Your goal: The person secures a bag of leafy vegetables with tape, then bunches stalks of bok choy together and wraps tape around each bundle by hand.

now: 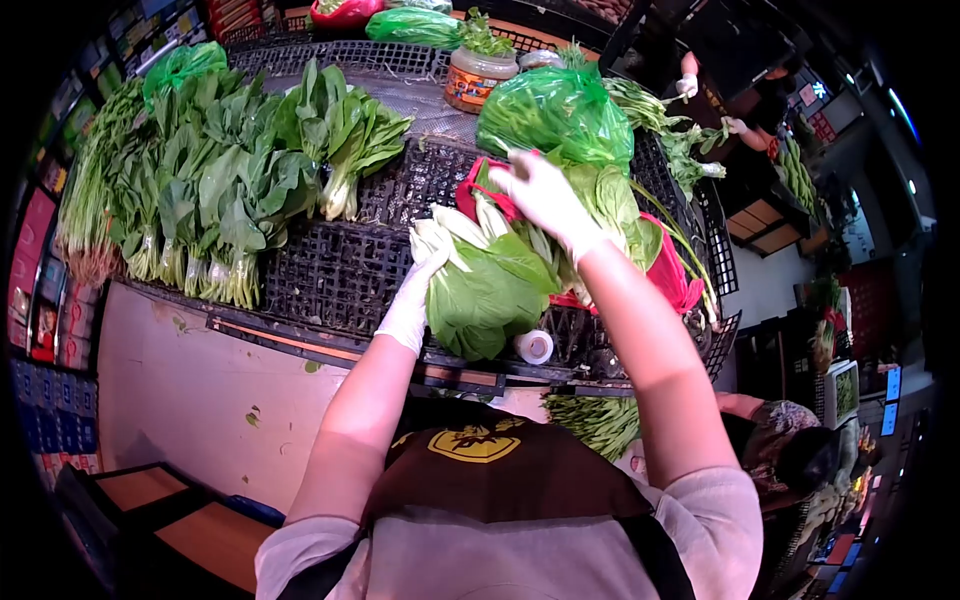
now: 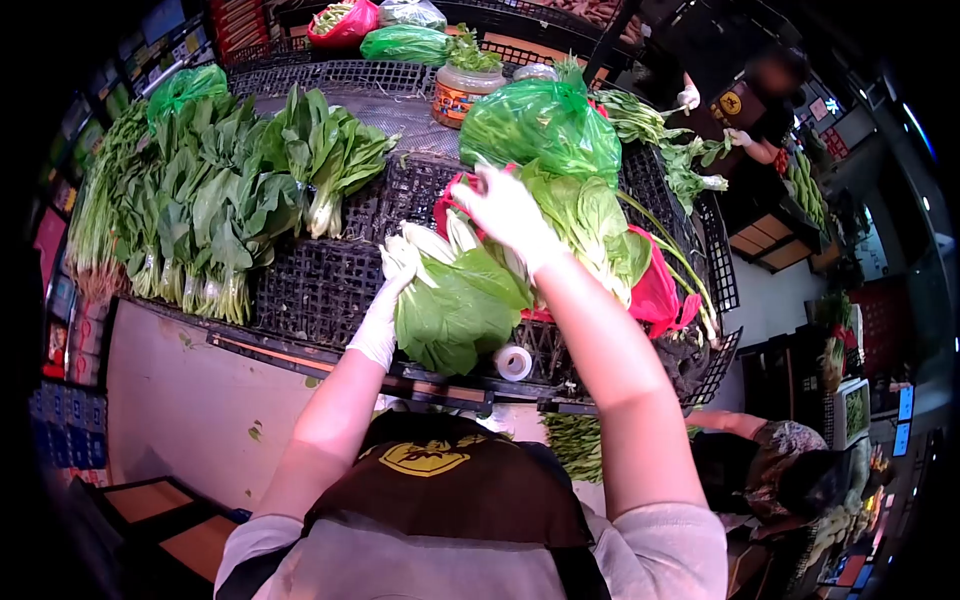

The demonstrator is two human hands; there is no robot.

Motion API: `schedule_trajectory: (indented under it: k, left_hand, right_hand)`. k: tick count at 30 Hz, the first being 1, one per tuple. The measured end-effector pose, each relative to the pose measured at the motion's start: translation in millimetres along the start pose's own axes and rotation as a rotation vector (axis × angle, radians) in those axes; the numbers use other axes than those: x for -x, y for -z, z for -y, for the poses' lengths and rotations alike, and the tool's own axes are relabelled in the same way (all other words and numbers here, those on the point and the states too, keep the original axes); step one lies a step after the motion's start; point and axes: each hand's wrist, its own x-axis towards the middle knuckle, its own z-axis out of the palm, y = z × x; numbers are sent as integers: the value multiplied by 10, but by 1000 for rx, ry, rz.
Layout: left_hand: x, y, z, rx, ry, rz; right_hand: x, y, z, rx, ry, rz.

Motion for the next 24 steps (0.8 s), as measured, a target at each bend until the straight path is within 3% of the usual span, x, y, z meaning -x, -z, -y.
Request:
schedule_trajectory:
  k: [3,4,6,7,11,13,15,16,20,24]
  left_hand:
    - [-74,-20,21,-33,-9,32]
    - [-89,-57,18,-60,-5,39]
    - [-91,-162,1,-81,2,70]
    - [-63,-202,-9,-89,7,86]
    - [30,-213,-81,-47,14,75]
    - [84,-217,-169,-1,28,91]
    - [116,-262,-272,-48,-43,101]
    - [75,-233,-297,-113,-105,99]
    - [-47,-262,-293,-219,-117,79]
    - [-29,-378,-176,-226,-105,25]
  right_hand:
    - [306,-124,-162,26,-3,108]
    - [323,-221,-213,76,50,26]
    - [372,-239,-173,237,-57,99]
    - [338,-298,-281,167,-61,104]
    - [449,-63,-85,-415,-65,-215]
    - [479,321,115,-358,-74,-406]
    - [450,611,251,-555,163,-687]
    - [492,821,406,-432,212,-703]
    - [726,1129,840,-165,293,-366]
    - [861,427,852,-42,194,11]
